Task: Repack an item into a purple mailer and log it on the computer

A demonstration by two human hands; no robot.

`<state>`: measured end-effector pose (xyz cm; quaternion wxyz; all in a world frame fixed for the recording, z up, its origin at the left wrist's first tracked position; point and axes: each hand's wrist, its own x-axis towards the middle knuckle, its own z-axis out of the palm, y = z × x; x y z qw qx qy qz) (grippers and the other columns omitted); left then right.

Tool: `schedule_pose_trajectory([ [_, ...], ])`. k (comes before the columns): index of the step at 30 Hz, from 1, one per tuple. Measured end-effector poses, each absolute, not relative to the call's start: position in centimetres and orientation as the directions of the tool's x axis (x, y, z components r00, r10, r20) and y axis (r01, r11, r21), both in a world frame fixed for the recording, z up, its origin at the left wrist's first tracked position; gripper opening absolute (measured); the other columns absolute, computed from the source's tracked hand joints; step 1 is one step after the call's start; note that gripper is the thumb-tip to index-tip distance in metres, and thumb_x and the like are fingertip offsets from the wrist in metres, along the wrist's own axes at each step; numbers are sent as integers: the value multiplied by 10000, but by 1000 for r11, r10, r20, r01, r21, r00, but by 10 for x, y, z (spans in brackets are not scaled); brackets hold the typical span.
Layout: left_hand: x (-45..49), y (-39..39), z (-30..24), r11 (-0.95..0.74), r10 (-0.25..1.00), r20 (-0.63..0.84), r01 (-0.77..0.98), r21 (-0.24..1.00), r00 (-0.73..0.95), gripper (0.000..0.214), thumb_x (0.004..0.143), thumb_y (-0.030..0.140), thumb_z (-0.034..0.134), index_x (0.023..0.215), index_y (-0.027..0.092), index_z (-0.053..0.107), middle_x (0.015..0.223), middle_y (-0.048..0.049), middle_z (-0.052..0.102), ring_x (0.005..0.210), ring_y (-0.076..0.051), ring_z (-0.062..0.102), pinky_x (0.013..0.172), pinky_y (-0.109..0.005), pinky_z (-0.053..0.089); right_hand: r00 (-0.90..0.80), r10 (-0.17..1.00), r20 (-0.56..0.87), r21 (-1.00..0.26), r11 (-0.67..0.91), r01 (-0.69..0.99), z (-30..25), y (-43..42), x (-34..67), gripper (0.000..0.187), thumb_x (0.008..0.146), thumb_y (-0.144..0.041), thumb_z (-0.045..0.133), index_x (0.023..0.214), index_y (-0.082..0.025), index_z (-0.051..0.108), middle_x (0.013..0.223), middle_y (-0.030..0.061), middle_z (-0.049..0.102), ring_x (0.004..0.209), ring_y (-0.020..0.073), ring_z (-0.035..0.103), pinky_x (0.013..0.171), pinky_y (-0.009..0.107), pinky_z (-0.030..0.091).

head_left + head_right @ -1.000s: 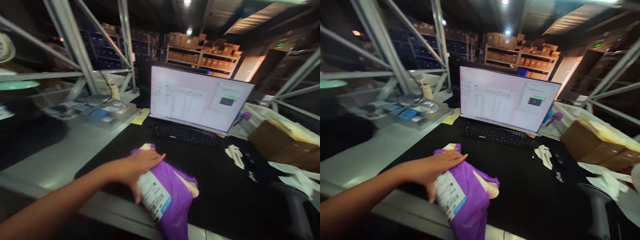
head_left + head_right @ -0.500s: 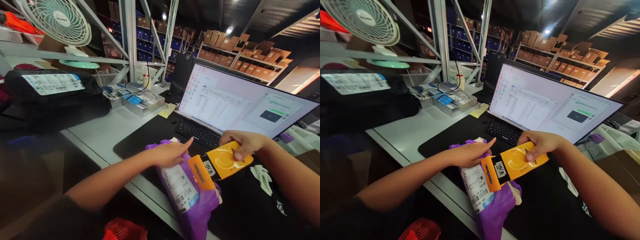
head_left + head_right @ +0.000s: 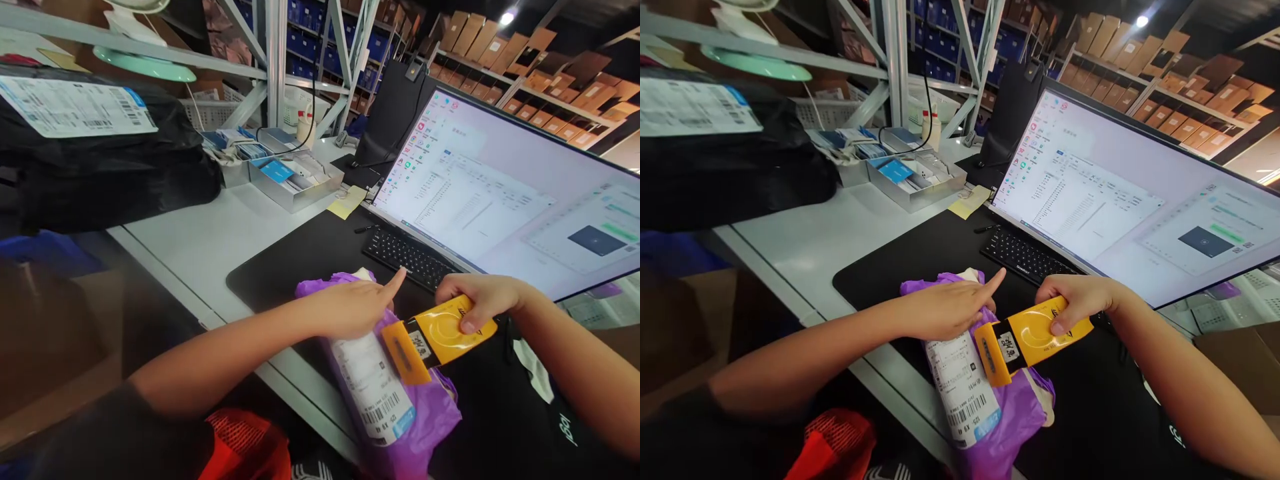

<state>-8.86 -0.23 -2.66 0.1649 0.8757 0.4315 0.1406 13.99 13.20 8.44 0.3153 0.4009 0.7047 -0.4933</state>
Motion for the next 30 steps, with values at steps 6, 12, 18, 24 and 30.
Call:
schedule_pose_trajectory([
  [6,-90,-6,-17,-514,817,60,676,528,574,1064,958,441,572,1598,126,-218,1434,-156,605,1343,-263,527,1113,-387,400,-720,49,-693,-713,105,693,33,167,170,652,492,-660,881,756,-102,671,666,29,664,582,103,587,529,178,465],
  [12,-90,-6,-19,-548,806,110,661,513,582,1278,855,524,751,1597,136,-214,1390,-172,630,1294,-282,573,1092,-398,402,-793,-77,-604,-797,73,600,15,185,181,533,629,-559,866,796,-93,668,680,25,665,577,100,589,514,174,479],
  [18,-87,-4,-21,-565,800,126,667,485,586,1275,864,519,751,1592,133,-221,1378,-182,627,1285,-287,582,1084,-399,411,-704,-23,-710,-698,156,699,49,198,178,538,530,-502,932,797,-99,696,664,5,658,593,100,588,546,174,482],
  [24,-89,-4,-23,-563,804,140,662,496,578,1244,872,520,741,1609,148,-191,1359,-172,634,1271,-285,591,1077,-402,430,-472,361,-804,-388,282,877,132,228,209,536,563,-530,807,862,-87,774,760,53,735,651,80,637,572,195,384],
  [30,-91,-3,-22,-569,796,132,655,497,591,1169,878,511,734,1636,167,-87,1359,-167,636,1289,-298,586,1086,-428,439,-259,612,-748,41,431,901,152,230,205,527,623,-541,708,862,-78,785,701,44,713,573,40,542,552,281,305],
])
